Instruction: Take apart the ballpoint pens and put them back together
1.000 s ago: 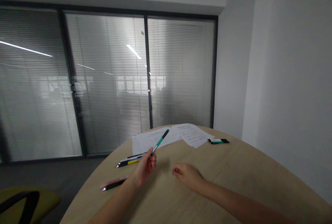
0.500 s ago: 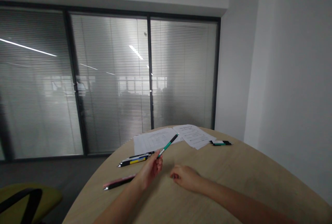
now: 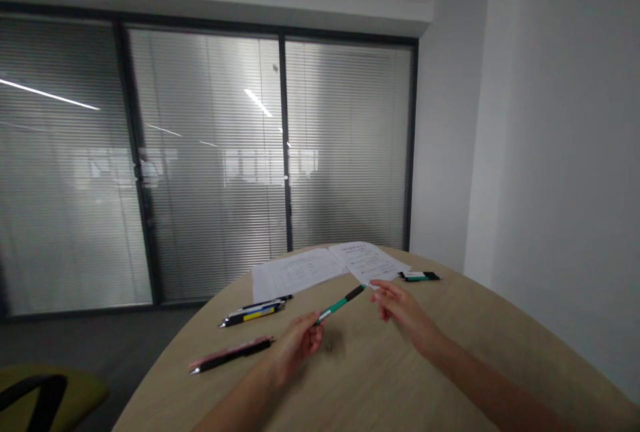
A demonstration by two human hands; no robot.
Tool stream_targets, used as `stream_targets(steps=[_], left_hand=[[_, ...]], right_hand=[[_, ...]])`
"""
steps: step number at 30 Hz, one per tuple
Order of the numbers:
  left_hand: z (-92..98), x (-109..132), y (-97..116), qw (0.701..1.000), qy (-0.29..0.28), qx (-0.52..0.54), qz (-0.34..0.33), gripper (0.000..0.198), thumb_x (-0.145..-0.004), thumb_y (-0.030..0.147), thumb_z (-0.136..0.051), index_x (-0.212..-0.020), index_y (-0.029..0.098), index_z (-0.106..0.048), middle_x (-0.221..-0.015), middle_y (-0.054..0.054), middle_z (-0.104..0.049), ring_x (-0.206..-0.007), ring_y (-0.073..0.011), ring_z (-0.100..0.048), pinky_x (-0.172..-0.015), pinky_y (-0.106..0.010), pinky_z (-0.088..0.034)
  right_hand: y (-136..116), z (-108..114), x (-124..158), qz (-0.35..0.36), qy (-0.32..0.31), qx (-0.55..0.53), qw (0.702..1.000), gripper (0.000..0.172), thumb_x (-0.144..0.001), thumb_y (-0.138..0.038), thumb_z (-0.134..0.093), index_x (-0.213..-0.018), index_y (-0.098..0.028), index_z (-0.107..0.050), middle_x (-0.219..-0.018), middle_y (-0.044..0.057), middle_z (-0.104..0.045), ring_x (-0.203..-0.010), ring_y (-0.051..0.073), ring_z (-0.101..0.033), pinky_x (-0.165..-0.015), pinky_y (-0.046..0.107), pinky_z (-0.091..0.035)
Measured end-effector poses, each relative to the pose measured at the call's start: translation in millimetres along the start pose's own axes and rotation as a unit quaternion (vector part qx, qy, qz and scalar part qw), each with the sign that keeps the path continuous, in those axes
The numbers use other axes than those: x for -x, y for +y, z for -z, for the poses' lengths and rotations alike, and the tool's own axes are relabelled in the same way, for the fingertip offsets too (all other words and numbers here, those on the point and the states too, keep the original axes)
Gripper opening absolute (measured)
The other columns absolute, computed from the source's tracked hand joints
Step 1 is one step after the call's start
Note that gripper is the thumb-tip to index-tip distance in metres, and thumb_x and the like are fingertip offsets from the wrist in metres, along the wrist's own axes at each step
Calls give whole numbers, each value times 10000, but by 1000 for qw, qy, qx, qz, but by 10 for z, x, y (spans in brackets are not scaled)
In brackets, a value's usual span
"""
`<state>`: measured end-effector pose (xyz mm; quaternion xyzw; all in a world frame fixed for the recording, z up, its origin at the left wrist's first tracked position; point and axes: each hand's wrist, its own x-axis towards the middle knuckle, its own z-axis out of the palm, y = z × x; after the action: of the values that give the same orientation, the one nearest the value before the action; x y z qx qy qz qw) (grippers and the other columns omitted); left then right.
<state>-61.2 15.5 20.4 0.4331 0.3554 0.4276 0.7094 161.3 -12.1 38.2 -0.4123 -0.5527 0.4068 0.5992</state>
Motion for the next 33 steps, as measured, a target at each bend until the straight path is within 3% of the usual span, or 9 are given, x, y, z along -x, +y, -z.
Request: stream_targets(steps=[4,10,19,33], left_hand=[[-66,40,-71,999,-2,-37,-6,307,-619,410,-675,-627,127,-557,-447,60,-498,-356,-25,-375,-358,-141,-181],[-165,104,-79,997,-28,-75,-12,376,-583,490,-654,-608,142,-515,-393,97,-406,-313,-12,-251,-355,-172,-77],[-179,114,-66,995,-33,-94,-5,363,-564,471,-662,-597,148,-498,-395,93,-407,-323,-16,-256,-368,-186,-66],[-176,108,-107,994,-27,-109,-17,354,-591,480,-642,-618,151,-515,-425,84,-439,-341,-25,-269,-379,-179,-98]], right_hand=[[-171,36,39,15,16,1,1000,319,-563,-361,-669,-813,-173,-606,-702,14,-588,-495,96,-465,-485,248,-381],[-229,58,36,21,29,12,999,255,-527,-336,-690,-717,-176,-628,-656,6,-597,-505,111,-487,-507,265,-405],[-200,60,39,-13,3,20,1000,219,-545,-346,-664,-679,-178,-623,-584,-13,-580,-480,107,-471,-508,264,-393],[-171,130,24,20,-8,101,995,294,-596,-456,-625,-696,-179,-630,-567,-9,-568,-517,126,-509,-532,269,-412]])
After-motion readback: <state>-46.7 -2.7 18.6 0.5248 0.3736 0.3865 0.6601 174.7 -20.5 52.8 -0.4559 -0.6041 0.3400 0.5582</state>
